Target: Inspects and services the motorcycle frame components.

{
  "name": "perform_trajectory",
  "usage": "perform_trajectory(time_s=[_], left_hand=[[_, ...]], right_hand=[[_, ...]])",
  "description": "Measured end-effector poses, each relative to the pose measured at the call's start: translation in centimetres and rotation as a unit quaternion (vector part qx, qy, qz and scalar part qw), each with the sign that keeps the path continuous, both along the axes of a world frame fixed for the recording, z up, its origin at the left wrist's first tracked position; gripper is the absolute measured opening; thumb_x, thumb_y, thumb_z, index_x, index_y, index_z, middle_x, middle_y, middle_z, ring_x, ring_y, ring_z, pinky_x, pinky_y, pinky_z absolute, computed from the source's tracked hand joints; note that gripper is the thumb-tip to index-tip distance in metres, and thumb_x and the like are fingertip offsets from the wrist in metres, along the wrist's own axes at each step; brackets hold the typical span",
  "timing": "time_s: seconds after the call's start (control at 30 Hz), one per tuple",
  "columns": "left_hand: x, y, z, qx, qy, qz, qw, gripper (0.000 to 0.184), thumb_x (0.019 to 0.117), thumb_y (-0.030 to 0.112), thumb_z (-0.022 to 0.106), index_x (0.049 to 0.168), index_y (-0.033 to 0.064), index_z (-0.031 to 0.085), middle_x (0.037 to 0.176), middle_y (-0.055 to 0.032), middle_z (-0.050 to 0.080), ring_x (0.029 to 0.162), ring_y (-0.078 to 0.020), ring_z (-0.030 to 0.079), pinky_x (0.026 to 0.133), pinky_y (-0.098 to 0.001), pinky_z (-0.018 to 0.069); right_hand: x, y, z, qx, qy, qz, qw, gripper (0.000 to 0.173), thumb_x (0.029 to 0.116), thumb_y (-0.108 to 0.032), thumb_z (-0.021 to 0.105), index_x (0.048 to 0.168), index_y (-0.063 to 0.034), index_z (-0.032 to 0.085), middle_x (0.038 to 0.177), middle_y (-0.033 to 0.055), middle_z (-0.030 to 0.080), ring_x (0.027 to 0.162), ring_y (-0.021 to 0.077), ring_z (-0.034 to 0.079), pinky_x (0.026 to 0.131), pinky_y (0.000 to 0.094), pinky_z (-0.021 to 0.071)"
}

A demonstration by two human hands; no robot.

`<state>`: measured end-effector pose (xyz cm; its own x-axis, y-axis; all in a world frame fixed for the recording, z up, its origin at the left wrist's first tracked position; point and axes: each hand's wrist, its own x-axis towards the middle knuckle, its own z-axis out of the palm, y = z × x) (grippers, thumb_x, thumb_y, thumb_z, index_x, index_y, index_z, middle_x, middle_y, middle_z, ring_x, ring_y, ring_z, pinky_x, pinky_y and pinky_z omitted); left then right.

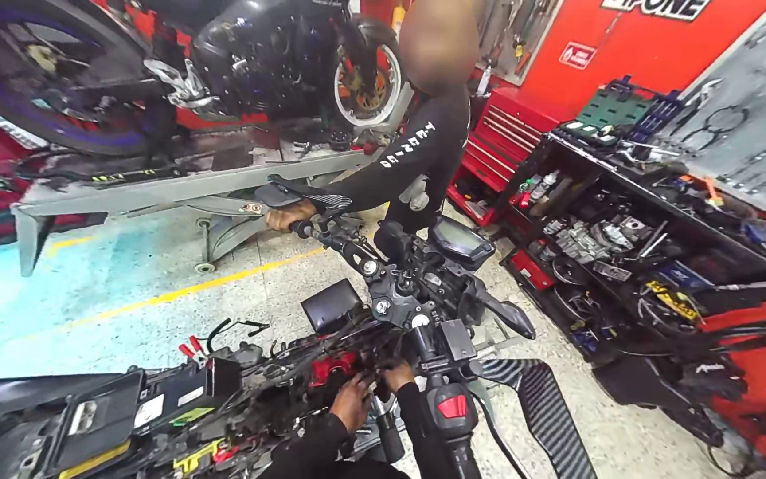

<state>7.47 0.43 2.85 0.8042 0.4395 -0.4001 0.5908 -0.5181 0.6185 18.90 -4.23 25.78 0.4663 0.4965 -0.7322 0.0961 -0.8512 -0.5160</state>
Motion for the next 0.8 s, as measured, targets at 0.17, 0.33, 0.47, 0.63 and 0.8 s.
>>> perform_trajectory(time_s=[0.17,0.33,0.47,0.63,0.8], left_hand=[[0.1,0.2,0.4,-0.023,-0.016,0.0,1.0,0.053,0.0971,0.016,0.061,0.15,0.0129,0.054,0.158,-0.0108,0.047,0.143,-0.0264,0.048,0.12,-0.0444,0.0378],[-0.3,0.7,0.5,-0.081,-0.075,0.066,0.992,0.051,0.0924,0.01,0.066,0.143,0.0096,0.06,0.15,-0.0139,0.054,0.138,-0.0255,0.054,0.118,-0.0432,0.0421],[-1.1,1.4,0.0,-0.102,-0.098,0.089,0.986,0.051,0.0932,0.009,0.065,0.143,0.0123,0.06,0.148,-0.0115,0.056,0.137,-0.0227,0.055,0.118,-0.0419,0.0424],[-1.4,1.6,-0.3,-0.173,-0.112,0.166,0.964,0.049,0.0942,0.009,0.066,0.143,0.01,0.058,0.142,-0.0136,0.061,0.13,-0.0236,0.06,0.114,-0.044,0.0459],[-1.5,2.1,0.2,-0.214,-0.121,0.167,0.955,0.051,0.0957,0.015,0.068,0.146,0.0128,0.056,0.139,-0.0134,0.063,0.125,-0.0227,0.063,0.111,-0.0444,0.0492]], right_hand=[[-0.2,-0.1,-0.4,0.007,0.009,-0.027,1.0,0.035,0.1017,-0.004,0.057,0.136,0.0022,0.062,0.141,0.0254,0.059,0.132,0.0344,0.057,0.113,0.045,0.0409],[-1.4,-0.4,-0.2,0.092,0.072,-0.236,0.965,0.025,0.0962,0.009,0.053,0.119,0.0063,0.062,0.094,0.011,0.063,0.073,0.0129,0.055,0.067,0.0255,0.0458],[-2.5,-1.6,0.3,0.163,0.195,-0.437,0.863,0.014,0.0985,0.012,0.041,0.101,0.0013,0.05,0.077,0.0033,0.048,0.058,0.0077,0.044,0.054,0.0219,0.0426],[-3.4,-2.0,-0.8,0.073,0.181,-0.459,0.867,0.035,0.0914,0.018,0.039,0.121,0.0056,0.052,0.099,0.0108,0.055,0.08,0.0134,0.054,0.075,0.0257,0.0485],[-0.4,-8.4,-21.9,0.245,0.33,-0.439,0.799,0.031,0.096,0.013,0.044,0.126,0.0121,0.05,0.105,0.0222,0.063,0.087,0.0267,0.068,0.078,0.0402,0.0606]])
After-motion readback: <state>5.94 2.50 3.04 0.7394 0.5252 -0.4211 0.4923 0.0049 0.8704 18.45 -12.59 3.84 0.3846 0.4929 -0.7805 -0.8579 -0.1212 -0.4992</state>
